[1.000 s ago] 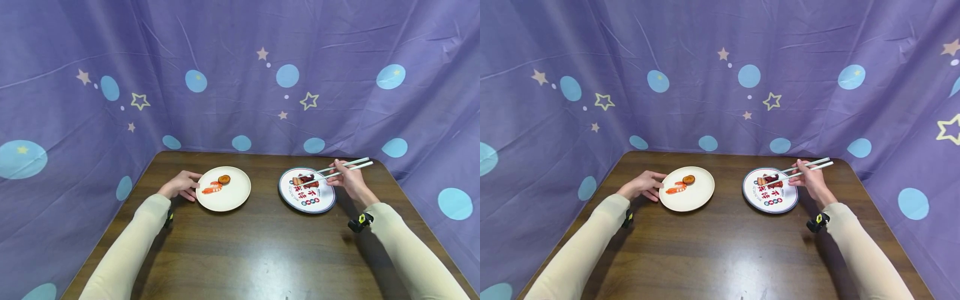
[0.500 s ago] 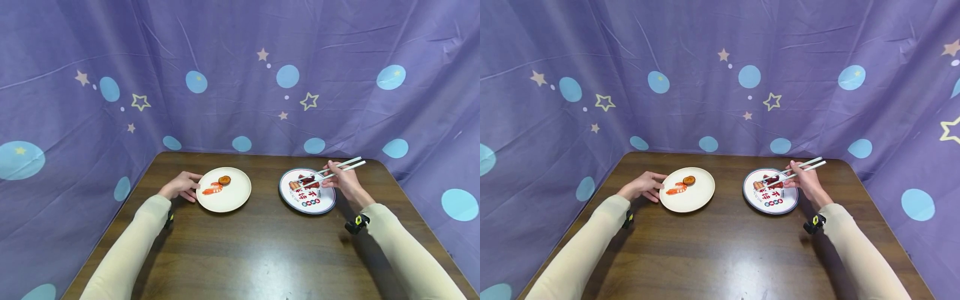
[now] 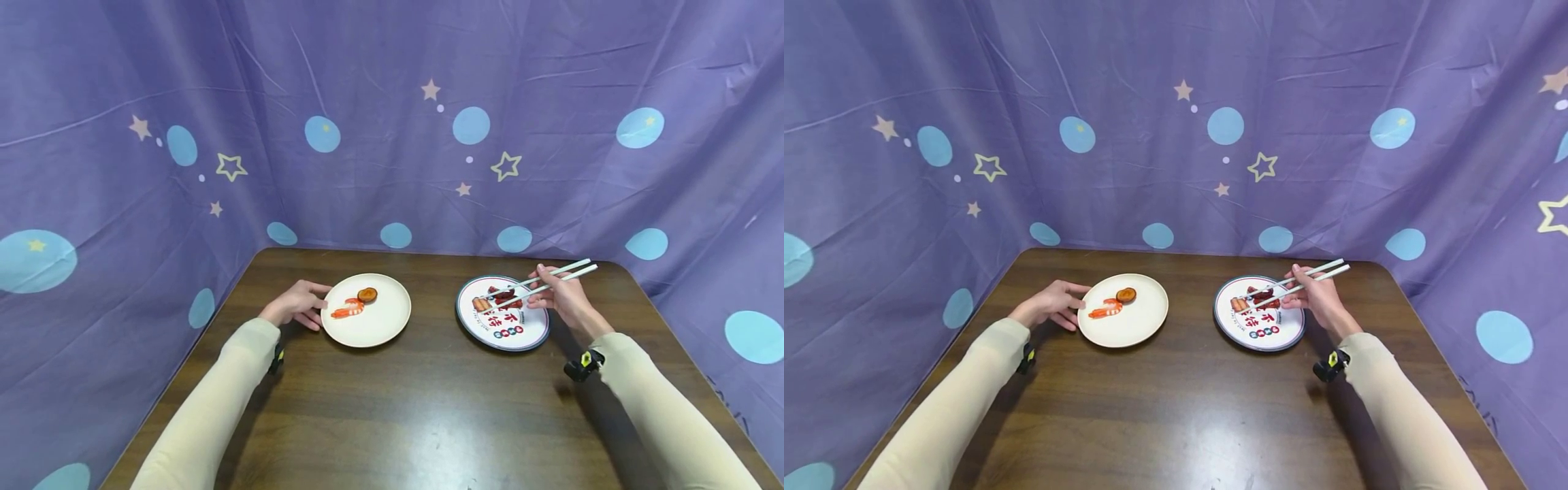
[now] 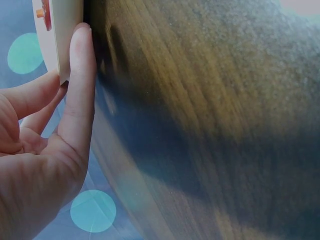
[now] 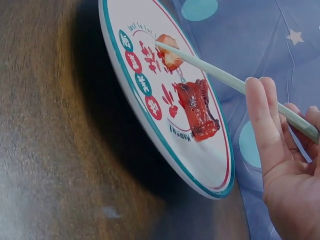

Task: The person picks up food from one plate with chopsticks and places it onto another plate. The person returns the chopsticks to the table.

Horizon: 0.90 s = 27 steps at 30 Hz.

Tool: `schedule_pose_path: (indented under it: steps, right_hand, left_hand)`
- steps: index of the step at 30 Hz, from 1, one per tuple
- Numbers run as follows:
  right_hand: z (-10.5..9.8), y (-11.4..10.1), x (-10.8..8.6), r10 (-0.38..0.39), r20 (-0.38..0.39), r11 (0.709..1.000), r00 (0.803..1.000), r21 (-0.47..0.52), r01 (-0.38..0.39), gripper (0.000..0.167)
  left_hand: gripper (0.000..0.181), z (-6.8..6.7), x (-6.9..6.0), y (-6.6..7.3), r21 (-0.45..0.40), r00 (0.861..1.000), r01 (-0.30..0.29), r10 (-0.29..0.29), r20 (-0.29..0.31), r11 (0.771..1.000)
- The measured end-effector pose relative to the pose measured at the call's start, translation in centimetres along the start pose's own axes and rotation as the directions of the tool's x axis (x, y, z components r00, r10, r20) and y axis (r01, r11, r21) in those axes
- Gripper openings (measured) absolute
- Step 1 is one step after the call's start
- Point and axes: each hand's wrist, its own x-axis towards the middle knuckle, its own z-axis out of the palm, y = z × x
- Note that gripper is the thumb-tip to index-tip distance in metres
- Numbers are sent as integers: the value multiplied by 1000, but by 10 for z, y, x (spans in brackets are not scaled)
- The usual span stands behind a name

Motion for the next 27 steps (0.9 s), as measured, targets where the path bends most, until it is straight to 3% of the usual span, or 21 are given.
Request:
schedule_pose_path:
  steps: [17,27]
  right_hand:
    - [4,6,3,-52,-58,998,997,-35,50,32]
    - [-1,-2,4,-14,-31,998,999,-60,12,32]
  left_hand:
    - [63,1,-1,-2,-8,1000,2,-2,-6,1000]
    - [63,1,-2,0,-5,1000,5,-5,-9,1000]
